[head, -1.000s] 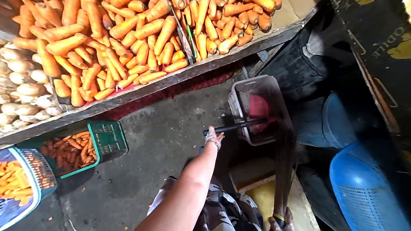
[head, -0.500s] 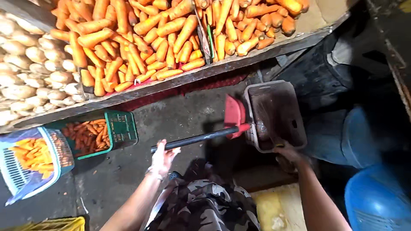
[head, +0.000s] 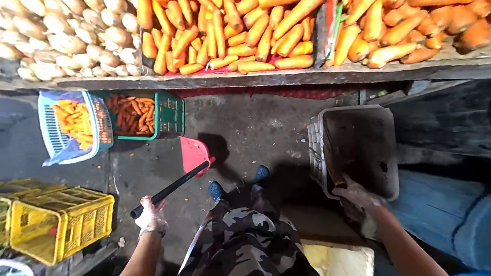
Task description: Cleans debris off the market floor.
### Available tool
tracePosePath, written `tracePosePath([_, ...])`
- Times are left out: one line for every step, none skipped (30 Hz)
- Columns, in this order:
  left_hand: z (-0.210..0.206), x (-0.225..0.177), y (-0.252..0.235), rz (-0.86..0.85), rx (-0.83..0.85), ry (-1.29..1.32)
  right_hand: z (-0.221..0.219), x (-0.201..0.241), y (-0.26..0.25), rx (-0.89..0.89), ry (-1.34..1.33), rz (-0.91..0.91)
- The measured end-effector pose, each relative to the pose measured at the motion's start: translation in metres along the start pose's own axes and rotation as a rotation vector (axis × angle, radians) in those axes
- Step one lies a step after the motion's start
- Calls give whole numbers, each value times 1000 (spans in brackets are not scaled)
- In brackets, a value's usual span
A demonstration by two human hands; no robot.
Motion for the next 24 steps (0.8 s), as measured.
tracePosePath([9, 5, -13, 11, -32, 3, -7, 3, 6, 17, -44, 6])
tracePosePath([17, 8, -23, 22, -66, 13, -15, 6, 13, 32, -87, 19])
tracePosePath([25, 10, -30, 37, -97, 24, -23, 9, 18, 51, -126, 28])
tracePosePath([33, 13, -36, 47, -121, 27, -31, 12, 21, 67, -133, 31])
tracePosePath([40, 17, -43, 51, -144, 26, -40, 15, 21, 82, -128, 44])
tracePosePath([47, 22, -50, 57, -163, 22, -49, 19, 20, 108, -112, 53])
tracePosePath([54, 27, -55, 65, -179, 24, -59, 24, 19, 134, -97, 56])
tracePosePath([58, 30, -57, 73, -197, 24, -68, 30, 18, 162, -81, 50])
tracePosePath([62, 30, -57, 78, -212, 24, -78, 36, 19, 191, -68, 43])
tracePosePath([65, 29, -56, 83, -227, 24, -87, 41, 21, 220, -56, 40])
tracePosePath([67, 25, -54, 112, -238, 26, -96, 45, 23, 241, -54, 48])
tracePosePath([70, 18, -50, 168, -219, 32, -104, 50, 29, 253, -59, 62])
tracePosePath([77, 12, -50, 228, -152, 42, -109, 56, 37, 242, -71, 80])
tracePosePath([81, 24, -67, 146, -198, 11, -111, 60, 47, 194, -91, 90])
tracePosePath([85, 34, -85, 77, -210, -9, -108, 61, 56, 112, -127, 87])
tracePosePath([85, 36, -92, 73, -207, -13, -102, 54, 62, 10, -145, 71])
tracePosePath([82, 27, -91, 115, -189, -20, -96, 46, 63, -80, -136, 45])
tracePosePath([73, 10, -86, 184, -148, -8, -90, 42, 60, -157, -129, 34])
tracePosePath([67, 5, -88, 220, -127, 7, -87, 39, 55, -241, -134, 34])
tracePosePath([73, 15, -98, 227, -108, 5, -87, 35, 52, -282, -131, 12])
tracePosePath([81, 34, -116, 212, -96, 0, -88, 34, 50, -278, -109, -2])
tracePosePath([82, 59, -143, 137, -116, 1, -90, 48, 48, -237, -82, -5])
tracePosePath([82, 70, -159, 84, -106, 6, -97, 63, 45, -181, -39, 3])
tracePosePath([82, 63, -157, 85, -95, -6, -109, 75, 41, -141, 5, 8])
Point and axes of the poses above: each hand's wrist, its own y-axis away from the middle knuckle, its own z-axis out of the back of the hand, x = y × z, the point moved 2 cm from there along -y, towards the middle knuckle, and after that the axes turned 3 degrees about y, right-handed, at the moved point
